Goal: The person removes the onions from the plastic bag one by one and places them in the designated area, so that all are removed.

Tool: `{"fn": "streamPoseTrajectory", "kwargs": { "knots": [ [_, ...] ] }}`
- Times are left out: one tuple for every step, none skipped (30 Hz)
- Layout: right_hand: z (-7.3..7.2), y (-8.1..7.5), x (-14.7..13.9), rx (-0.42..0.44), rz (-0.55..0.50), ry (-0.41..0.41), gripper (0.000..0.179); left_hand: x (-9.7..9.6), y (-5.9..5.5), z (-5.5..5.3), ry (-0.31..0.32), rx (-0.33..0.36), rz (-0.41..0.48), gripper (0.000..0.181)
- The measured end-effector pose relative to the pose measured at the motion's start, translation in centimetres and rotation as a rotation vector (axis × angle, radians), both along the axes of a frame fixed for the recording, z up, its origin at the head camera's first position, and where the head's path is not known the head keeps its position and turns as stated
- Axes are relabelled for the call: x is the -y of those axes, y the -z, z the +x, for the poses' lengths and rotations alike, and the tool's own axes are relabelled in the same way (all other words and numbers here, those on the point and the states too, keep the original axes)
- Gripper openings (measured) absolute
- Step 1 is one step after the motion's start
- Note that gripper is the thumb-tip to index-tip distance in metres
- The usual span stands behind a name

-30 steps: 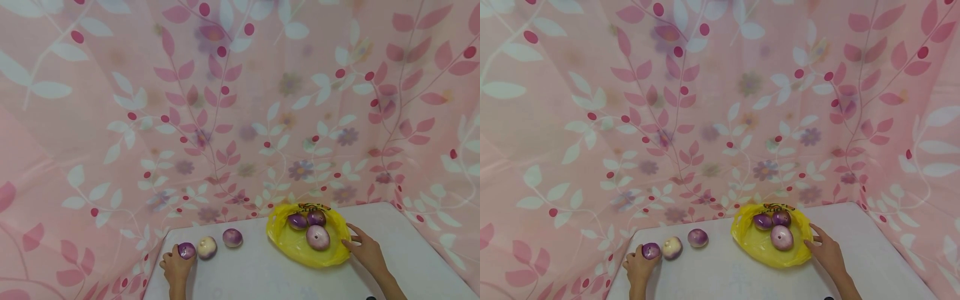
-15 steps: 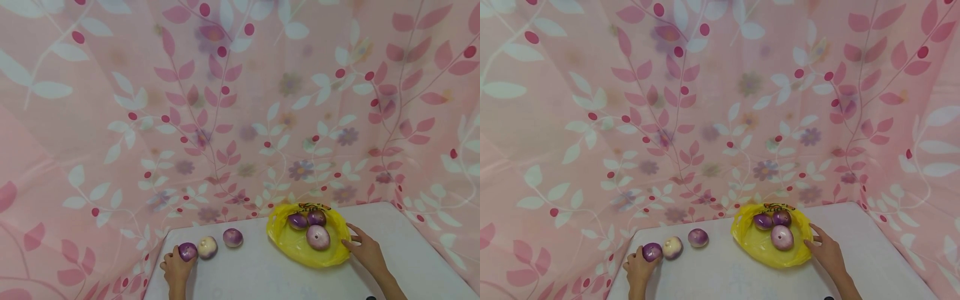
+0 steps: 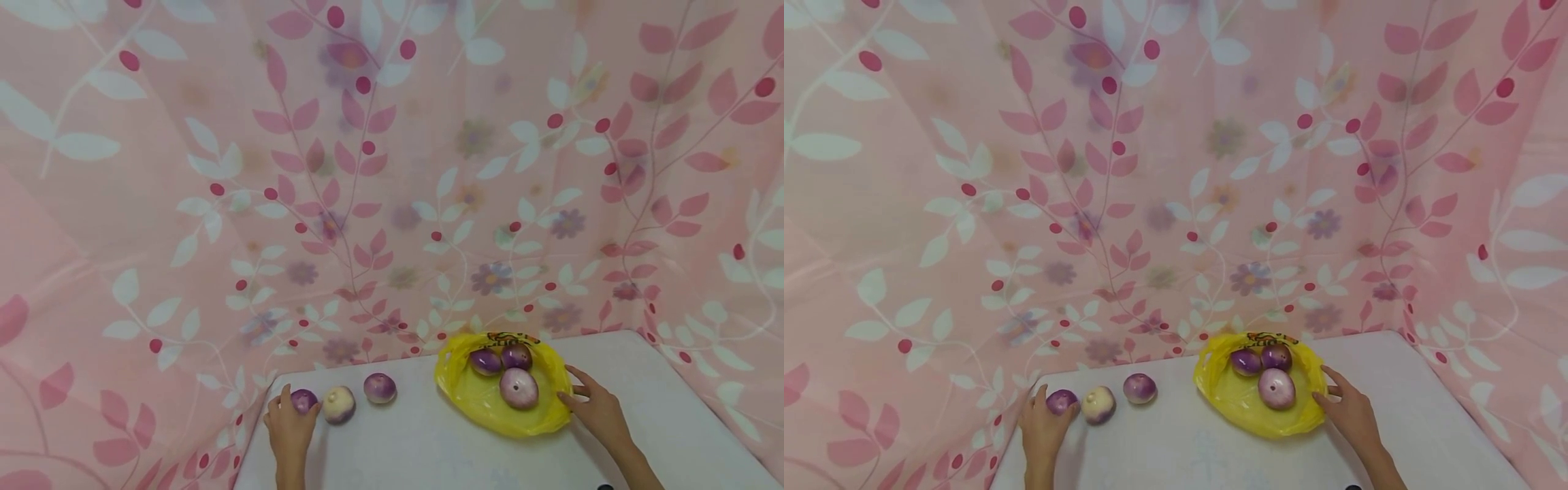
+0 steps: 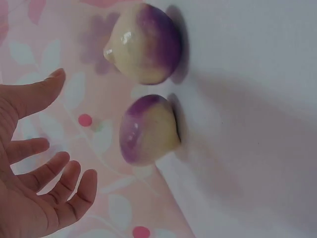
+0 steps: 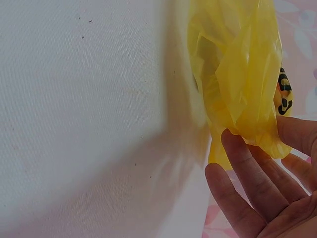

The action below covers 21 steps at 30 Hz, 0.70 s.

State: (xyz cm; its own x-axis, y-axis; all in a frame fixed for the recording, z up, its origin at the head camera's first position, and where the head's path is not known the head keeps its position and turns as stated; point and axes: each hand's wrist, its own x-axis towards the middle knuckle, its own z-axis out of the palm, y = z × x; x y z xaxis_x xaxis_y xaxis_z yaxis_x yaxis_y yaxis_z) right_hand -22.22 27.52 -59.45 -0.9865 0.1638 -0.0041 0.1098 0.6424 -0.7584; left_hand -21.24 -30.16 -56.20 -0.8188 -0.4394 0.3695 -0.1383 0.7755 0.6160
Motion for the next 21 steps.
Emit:
{"fn": "streamPoseTrajectory", "kwargs": {
  "knots": [
    [0.0,0.0,0.0,-0.001,-0.001,0.001,0.073,-0.2,-0.2,0.0,0.008,-0.005,0.006,0.084],
    [0.0,-0.1,0.0,-0.001,0.0,0.002,0.073,-0.4,-0.3,0.0,0.017,-0.009,0.013,0.084],
    [0.0,-0.1,0.0,-0.002,0.001,0.002,0.073,-0.6,-0.4,0.0,0.021,-0.015,0.021,0.085],
    [0.0,-0.1,0.0,-0.003,0.002,0.003,0.073,-0.8,-0.5,0.1,0.021,-0.027,0.027,0.085],
    [0.0,-0.1,0.0,-0.004,0.003,0.003,0.073,-1.1,-0.5,0.1,0.018,-0.038,0.03,0.085],
    [0.0,-0.1,0.0,-0.005,0.003,0.003,0.073,-1.3,-0.5,0.1,0.015,-0.049,0.031,0.085],
    [0.0,0.0,0.0,-0.003,0.003,0.004,0.073,-1.5,-0.4,0.1,0.01,-0.066,0.032,0.085],
    [0.0,0.0,0.0,-0.003,0.003,0.004,0.073,-1.8,-0.4,0.1,0.008,-0.082,0.032,0.084],
    [0.0,0.0,0.0,-0.003,0.003,0.004,0.074,-2.0,-0.3,0.1,0.01,-0.1,0.029,0.084],
    [0.0,0.0,0.0,-0.002,0.004,0.004,0.074,-2.3,-0.2,0.0,0.014,-0.116,0.023,0.083],
    [0.0,0.0,0.0,-0.003,0.003,0.004,0.074,-2.6,-0.1,0.0,0.018,-0.134,0.019,0.083],
    [0.0,0.1,0.0,-0.005,0.004,0.003,0.073,-2.8,0.0,-0.1,0.024,-0.15,0.016,0.082],
    [0.0,0.2,0.0,-0.005,0.005,0.003,0.073,-3.1,0.1,-0.1,0.036,-0.153,0.018,0.082],
    [0.0,0.1,0.0,-0.006,0.008,0.002,0.073,-3.3,0.1,-0.2,0.048,-0.156,0.018,0.081],
    [0.0,0.1,0.0,-0.005,0.01,0.002,0.073,-3.6,0.2,-0.2,0.058,-0.159,0.016,0.081],
    [0.0,0.1,0.0,-0.003,0.011,0.001,0.073,-3.9,0.2,-0.3,0.065,-0.162,0.018,0.08],
    [-0.1,0.1,0.0,-0.003,0.012,0.001,0.073,-4.2,0.2,-0.4,0.072,-0.163,0.023,0.08],
    [-0.1,0.1,0.0,-0.001,0.013,0.0,0.073,-4.6,0.2,-0.4,0.084,-0.159,0.03,0.08],
    [-0.1,0.0,0.1,0.002,0.014,0.0,0.073,-5.0,0.2,-0.5,0.093,-0.158,0.034,0.079],
    [-0.1,0.0,0.1,0.001,0.014,0.0,0.073,-5.4,0.3,-0.6,0.1,-0.164,0.03,0.078],
    [-0.1,-0.1,0.1,-0.001,0.015,0.001,0.073,-5.8,0.3,-0.8,0.112,-0.167,0.026,0.078]
  ]
}}
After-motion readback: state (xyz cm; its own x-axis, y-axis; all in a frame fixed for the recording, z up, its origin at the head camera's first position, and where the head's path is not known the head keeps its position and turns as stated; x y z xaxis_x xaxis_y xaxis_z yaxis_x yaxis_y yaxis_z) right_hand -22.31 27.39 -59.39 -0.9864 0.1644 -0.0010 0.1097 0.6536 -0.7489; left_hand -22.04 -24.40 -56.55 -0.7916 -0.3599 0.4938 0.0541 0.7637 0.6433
